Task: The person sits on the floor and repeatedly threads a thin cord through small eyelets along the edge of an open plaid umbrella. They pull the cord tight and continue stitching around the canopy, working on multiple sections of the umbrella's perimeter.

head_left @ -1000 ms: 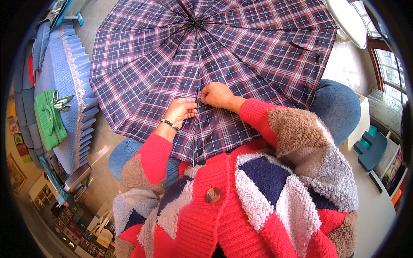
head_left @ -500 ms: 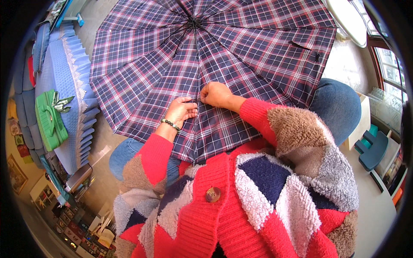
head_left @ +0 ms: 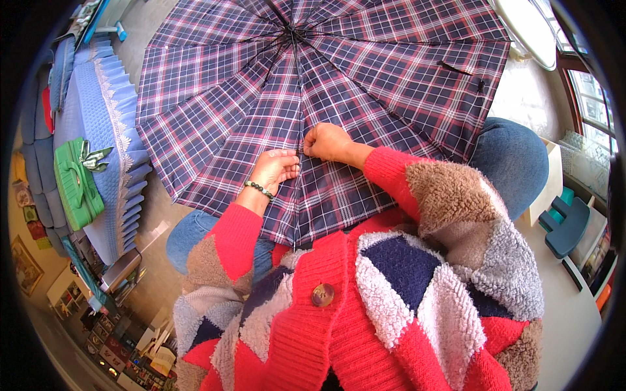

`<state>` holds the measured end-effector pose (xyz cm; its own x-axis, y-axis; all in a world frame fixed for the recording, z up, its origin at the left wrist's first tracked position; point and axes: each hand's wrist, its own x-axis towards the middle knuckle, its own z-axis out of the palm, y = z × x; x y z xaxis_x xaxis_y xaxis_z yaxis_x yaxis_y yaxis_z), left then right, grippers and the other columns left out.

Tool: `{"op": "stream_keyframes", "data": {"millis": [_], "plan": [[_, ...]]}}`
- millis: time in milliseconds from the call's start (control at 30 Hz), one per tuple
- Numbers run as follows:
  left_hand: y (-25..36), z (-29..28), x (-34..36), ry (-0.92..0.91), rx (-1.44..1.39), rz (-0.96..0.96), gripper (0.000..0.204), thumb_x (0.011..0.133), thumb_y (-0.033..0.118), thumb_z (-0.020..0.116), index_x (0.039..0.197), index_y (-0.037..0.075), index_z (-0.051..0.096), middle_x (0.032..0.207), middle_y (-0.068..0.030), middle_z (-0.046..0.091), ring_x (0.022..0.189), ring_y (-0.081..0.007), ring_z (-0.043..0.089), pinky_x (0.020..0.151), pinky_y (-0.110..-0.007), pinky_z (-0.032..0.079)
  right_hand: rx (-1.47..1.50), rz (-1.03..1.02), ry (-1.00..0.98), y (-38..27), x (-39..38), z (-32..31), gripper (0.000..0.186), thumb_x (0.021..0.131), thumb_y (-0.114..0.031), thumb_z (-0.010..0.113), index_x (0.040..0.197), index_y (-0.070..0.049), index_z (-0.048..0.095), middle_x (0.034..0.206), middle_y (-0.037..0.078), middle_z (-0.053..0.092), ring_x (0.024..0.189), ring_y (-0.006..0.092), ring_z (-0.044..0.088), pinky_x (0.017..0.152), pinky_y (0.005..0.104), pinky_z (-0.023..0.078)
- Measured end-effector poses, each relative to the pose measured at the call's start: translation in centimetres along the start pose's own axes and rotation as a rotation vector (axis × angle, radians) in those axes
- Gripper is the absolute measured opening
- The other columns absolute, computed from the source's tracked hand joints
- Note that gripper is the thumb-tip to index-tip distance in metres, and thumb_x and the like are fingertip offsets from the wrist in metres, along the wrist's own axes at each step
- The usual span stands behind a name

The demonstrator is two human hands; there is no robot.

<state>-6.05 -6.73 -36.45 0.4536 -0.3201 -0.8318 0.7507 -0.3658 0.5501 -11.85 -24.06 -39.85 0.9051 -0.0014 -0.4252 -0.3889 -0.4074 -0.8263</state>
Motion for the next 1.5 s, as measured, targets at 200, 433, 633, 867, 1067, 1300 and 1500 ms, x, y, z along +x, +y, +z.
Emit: {"op": "stream_keyframes", "data": {"millis": [200,433,633,867,1067,1300,1500], "plan": [[-0.1,0.2,-0.1,0.051,0.014,0.006,0.021,0.079,-0.002,0.062,0.099,-0.004,0.057,0.077,-0.0076,0.063,0.062,-0.0138,0.061,0.058,-0.026,0.054,-0.050,0.055,-0.054,-0.4,0.1,-0.1,0.013,0.073,-0.019,0.063,0.082,-0.013,0.072,0.078,0.010,0.066,0.072,0.0246,0.064,0.068,0.0337,0.051],[-0.1,0.6,-0.5,0.082,0.058,0.039,0.019,0.078,-0.003,0.063,0.096,-0.001,0.059,0.074,-0.0050,0.061,0.059,-0.0120,0.059,0.055,-0.024,0.052,-0.054,0.082,-0.075,-0.8,0.0,-0.3,0.017,0.075,-0.021,0.061,0.086,-0.014,0.072,0.086,0.013,0.067,0.084,0.0296,0.065,0.076,0.0368,0.051],[-0.3,0.3,-0.4,0.093,0.060,0.039,0.020,0.078,-0.003,0.063,0.098,-0.004,0.058,0.074,-0.0058,0.061,0.059,-0.0119,0.059,0.054,-0.024,0.052,-0.122,0.038,0.022,-0.2,0.6,0.7,0.011,0.072,-0.021,0.067,0.076,-0.012,0.071,0.066,0.007,0.065,0.064,0.0218,0.065,0.065,0.0333,0.051],[-0.5,0.1,-0.5,0.095,0.037,0.048,0.019,0.079,-0.003,0.061,0.098,-0.007,0.058,0.074,-0.0066,0.061,0.061,-0.0125,0.059,0.057,-0.024,0.051,-0.126,-0.017,0.022,0.1,1.1,1.2,0.013,0.071,-0.020,0.064,0.080,-0.013,0.071,0.079,0.010,0.067,0.076,0.0267,0.065,0.072,0.0360,0.051],[-0.6,0.1,-0.7,0.104,-0.003,0.062,0.017,0.079,-0.003,0.062,0.095,-0.006,0.058,0.073,-0.0066,0.061,0.061,-0.0129,0.059,0.056,-0.024,0.051,-0.114,0.037,-0.075,-0.5,0.8,0.5,0.019,0.076,-0.022,0.059,0.088,-0.014,0.072,0.091,0.013,0.067,0.089,0.0302,0.064,0.080,0.0383,0.051],[-0.5,0.0,-0.8,0.114,-0.002,0.047,0.015,0.078,-0.002,0.062,0.093,-0.004,0.059,0.073,-0.0062,0.061,0.061,-0.0134,0.059,0.057,-0.024,0.051,-0.106,0.075,-0.092,-1.1,0.5,0.3,0.019,0.076,-0.022,0.059,0.087,-0.014,0.072,0.090,0.013,0.067,0.087,0.0300,0.065,0.080,0.0378,0.051],[-0.5,-0.1,-0.9,0.105,-0.011,0.032,0.015,0.078,-0.002,0.063,0.092,-0.004,0.059,0.073,-0.0061,0.061,0.061,-0.0135,0.060,0.057,-0.025,0.051,-0.022,0.093,-0.101,-1.5,0.5,-0.1,0.018,0.075,-0.021,0.059,0.084,-0.013,0.072,0.084,0.014,0.067,0.083,0.0303,0.065,0.077,0.0378,0.051]]}}
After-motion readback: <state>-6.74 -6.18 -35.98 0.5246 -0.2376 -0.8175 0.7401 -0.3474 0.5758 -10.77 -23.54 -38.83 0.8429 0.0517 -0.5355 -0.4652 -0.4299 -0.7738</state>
